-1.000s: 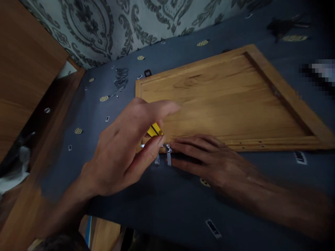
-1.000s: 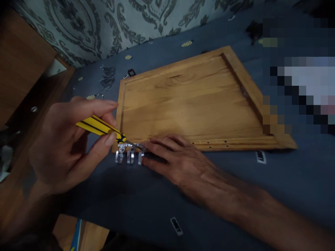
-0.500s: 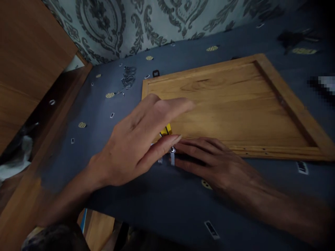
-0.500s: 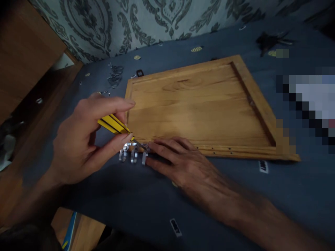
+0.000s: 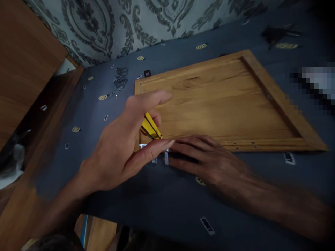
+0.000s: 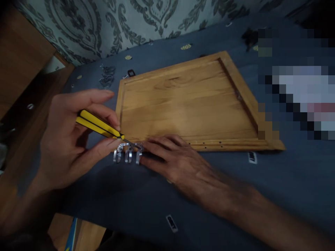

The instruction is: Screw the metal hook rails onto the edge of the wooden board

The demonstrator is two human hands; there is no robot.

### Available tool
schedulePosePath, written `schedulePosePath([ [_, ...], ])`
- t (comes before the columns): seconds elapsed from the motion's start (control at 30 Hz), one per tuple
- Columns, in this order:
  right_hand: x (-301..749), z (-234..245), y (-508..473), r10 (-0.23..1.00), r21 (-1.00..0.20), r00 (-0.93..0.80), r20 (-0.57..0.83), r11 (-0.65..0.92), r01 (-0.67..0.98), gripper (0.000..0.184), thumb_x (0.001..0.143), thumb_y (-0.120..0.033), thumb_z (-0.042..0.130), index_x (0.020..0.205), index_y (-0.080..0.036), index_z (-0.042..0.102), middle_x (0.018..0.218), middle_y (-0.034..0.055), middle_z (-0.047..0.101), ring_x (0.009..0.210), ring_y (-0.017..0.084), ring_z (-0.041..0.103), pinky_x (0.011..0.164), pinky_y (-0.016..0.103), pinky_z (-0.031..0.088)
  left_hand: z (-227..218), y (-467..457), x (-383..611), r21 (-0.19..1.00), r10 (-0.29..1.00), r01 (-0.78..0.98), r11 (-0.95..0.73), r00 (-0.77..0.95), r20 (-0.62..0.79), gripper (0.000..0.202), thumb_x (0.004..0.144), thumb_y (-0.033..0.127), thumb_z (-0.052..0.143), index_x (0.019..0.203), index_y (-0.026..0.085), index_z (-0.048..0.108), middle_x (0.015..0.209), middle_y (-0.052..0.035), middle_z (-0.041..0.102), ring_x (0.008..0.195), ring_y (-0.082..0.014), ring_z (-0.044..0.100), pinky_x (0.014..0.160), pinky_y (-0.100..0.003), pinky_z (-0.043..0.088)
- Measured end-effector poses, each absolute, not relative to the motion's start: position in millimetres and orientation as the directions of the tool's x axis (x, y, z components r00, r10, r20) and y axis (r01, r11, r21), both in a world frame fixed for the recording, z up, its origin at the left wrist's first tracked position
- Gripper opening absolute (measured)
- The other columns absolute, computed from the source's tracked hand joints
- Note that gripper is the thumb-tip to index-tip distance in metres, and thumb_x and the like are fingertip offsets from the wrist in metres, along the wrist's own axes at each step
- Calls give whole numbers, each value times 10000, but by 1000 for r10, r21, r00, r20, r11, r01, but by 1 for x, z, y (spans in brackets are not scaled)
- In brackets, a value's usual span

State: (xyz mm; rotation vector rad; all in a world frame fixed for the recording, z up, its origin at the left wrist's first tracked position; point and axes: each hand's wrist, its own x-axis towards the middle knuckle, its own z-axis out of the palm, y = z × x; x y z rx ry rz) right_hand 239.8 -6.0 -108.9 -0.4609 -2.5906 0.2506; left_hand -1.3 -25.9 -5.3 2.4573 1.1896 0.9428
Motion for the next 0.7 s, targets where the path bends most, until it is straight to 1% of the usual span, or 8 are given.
schedulePosePath([
  [0.1, 239, -114, -6, 388, -277, -793, 470, 918, 285, 438, 960, -55, 473, 1307, -236, 670, 1381, 92, 689, 1321, 281, 566, 1039, 504, 488, -5, -26, -1, 317, 714, 665, -676, 483, 507, 542, 968, 289, 709, 1458, 349, 486, 1291, -10, 638, 1074, -194, 679, 928, -334, 612],
  [0.17, 238, -116, -6, 388, -288, -791, 474, 917, 277, 456, 947, -55, 476, 1319, -245, 659, 1406, 94, 674, 1338, 276, 551, 1046, 509, 479, -6, -26, -2, 258, 695, 687, -679, 490, 526, 537, 960, 281, 717, 1450, 345, 506, 1308, -15, 646, 1095, -210, 687, 922, -340, 626],
  [0.23, 238, -116, -6, 385, -294, -792, 474, 917, 270, 468, 932, -46, 472, 1310, -248, 660, 1398, 98, 678, 1327, 270, 563, 1035, 506, 486, -7, -25, -2, 301, 716, 689, -660, 453, 531, 558, 939, 244, 732, 1444, 349, 518, 1238, -27, 654, 1008, -212, 696, 856, -353, 638],
  [0.33, 237, -112, -5, 381, -304, -788, 484, 917, 257, 435, 927, -36, 465, 1249, -233, 681, 1359, 103, 698, 1288, 258, 591, 1019, 482, 500, -8, -24, -1, 444, 746, 624, -643, 382, 545, 623, 884, 180, 770, 1431, 356, 532, 1103, -30, 621, 918, -207, 674, 816, -376, 632],
  [0.43, 237, -107, -4, 378, -304, -789, 484, 918, 253, 387, 950, -46, 463, 1212, -219, 690, 1340, 103, 706, 1263, 251, 602, 1016, 459, 505, -6, -24, 3, 527, 764, 569, -631, 340, 548, 616, 856, 116, 778, 1382, 363, 573, 1217, -37, 574, 916, -188, 681, 768, -356, 644],
  [0.5, 237, -106, -5, 384, -296, -786, 484, 917, 266, 378, 965, -44, 453, 1200, -214, 695, 1330, 99, 710, 1253, 246, 607, 1017, 442, 502, -5, -26, 5, 552, 781, 570, -609, 309, 543, 603, 850, 98, 782, 1358, 360, 593, 1281, -38, 559, 914, -177, 691, 729, -336, 652],
  [0.6, 237, -106, -6, 390, -299, -792, 470, 915, 272, 380, 974, -38, 450, 1211, -214, 688, 1364, 92, 692, 1274, 239, 593, 1039, 433, 486, -6, -28, 5, 552, 804, 604, -575, 293, 517, 540, 870, 149, 784, 1347, 333, 609, 1111, -31, 637, 909, -202, 699, 759, -373, 658],
  [0.7, 236, -108, -6, 386, -317, -779, 495, 914, 252, 361, 974, -58, 473, 1219, -221, 682, 1375, 91, 687, 1277, 243, 590, 1045, 451, 481, -7, -29, 4, 486, 790, 652, -582, 311, 529, 440, 898, 234, 771, 1308, 326, 642, 1004, -18, 658, 877, -220, 695, 785, -419, 639],
])
